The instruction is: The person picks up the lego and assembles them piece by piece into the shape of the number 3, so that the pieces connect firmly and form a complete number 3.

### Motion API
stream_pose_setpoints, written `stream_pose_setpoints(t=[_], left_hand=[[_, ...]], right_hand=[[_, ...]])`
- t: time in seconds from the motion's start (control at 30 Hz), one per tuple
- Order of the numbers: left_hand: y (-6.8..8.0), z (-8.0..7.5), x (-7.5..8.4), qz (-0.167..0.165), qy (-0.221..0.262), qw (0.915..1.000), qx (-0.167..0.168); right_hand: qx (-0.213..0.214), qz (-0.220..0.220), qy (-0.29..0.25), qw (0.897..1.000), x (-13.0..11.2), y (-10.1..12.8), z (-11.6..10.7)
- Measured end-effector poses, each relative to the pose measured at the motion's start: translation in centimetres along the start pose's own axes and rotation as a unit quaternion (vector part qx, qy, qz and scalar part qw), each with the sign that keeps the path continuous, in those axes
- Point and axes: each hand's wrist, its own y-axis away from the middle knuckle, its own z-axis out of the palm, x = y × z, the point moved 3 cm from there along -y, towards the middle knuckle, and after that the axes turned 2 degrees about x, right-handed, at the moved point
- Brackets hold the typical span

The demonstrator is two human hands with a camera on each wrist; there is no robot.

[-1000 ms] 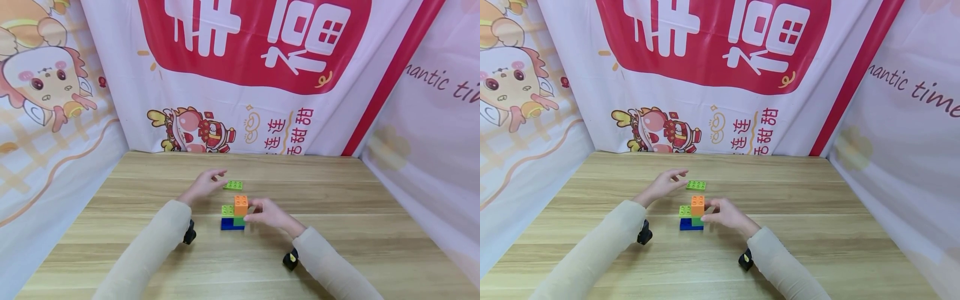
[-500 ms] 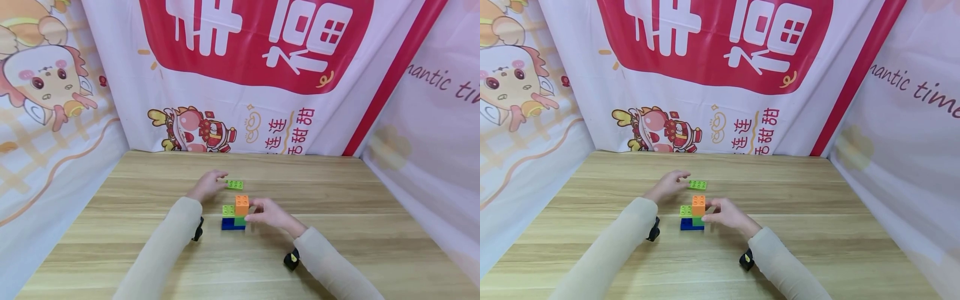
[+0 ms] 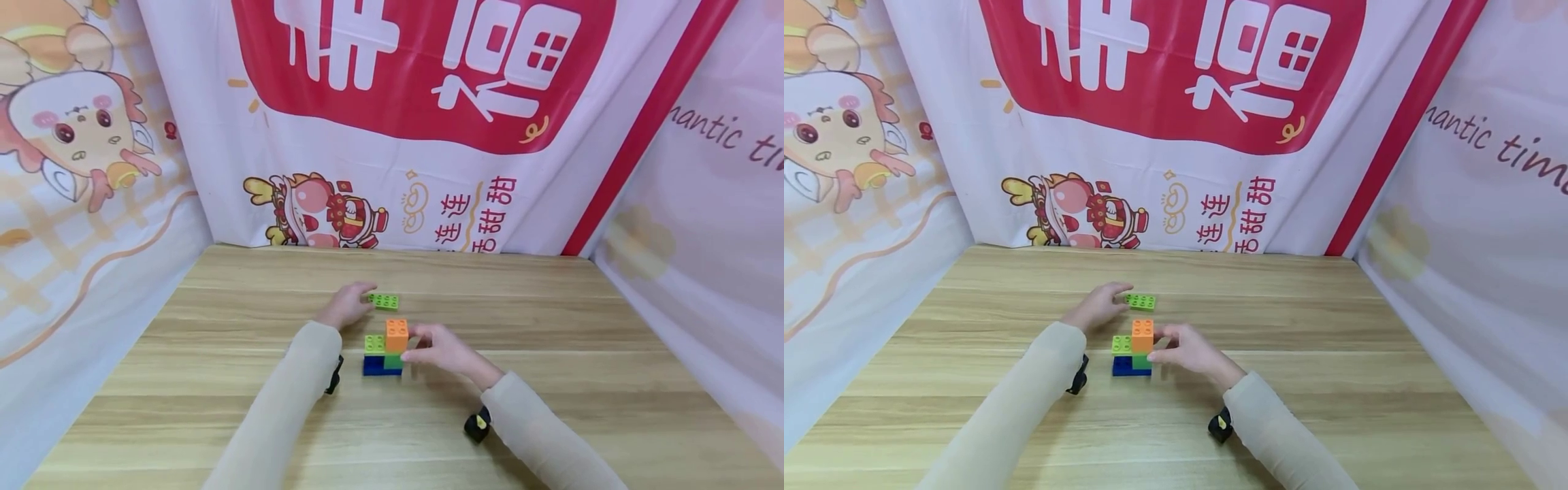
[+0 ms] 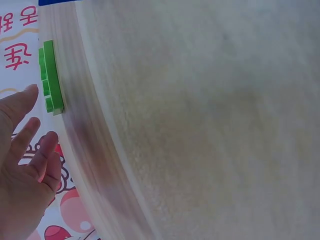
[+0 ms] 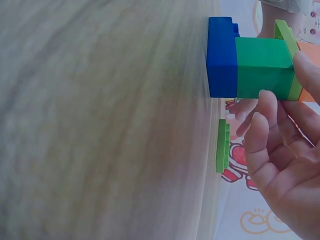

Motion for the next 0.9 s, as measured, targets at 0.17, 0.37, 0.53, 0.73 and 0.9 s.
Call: stream_pose_setpoints(t=[0.17, 0.37, 0.53, 0.73, 0.9], left_hand=[[0.0, 0.5, -0.1, -0.004, -0.02, 0.9997, -0.013], [0.0, 0.5, 0.0, -0.003, -0.032, 0.9994, -0.008], [0.2, 0.6, 0.2, 0.012, -0.047, 0.9987, 0.014], [0.5, 0.8, 0.1, 0.001, -0.061, 0.9979, 0.022], [0.7, 0.8, 0.2, -0.008, -0.061, 0.9978, 0.025]], right_hand=[[-0.003, 0.002, 0.001, 1.0, 0.0, 0.1, 0.0], [-0.001, 0.006, 0.001, 1.0, 0.0, 0.1, 0.0], [0.002, 0.006, 0.006, 1.0, -0.4, 0.2, 0.0], [0.0, 0.004, 0.01, 1.0, -1.4, 0.6, 0.0], [0.002, 0.009, 0.012, 1.0, -0.3, 0.3, 0.0]])
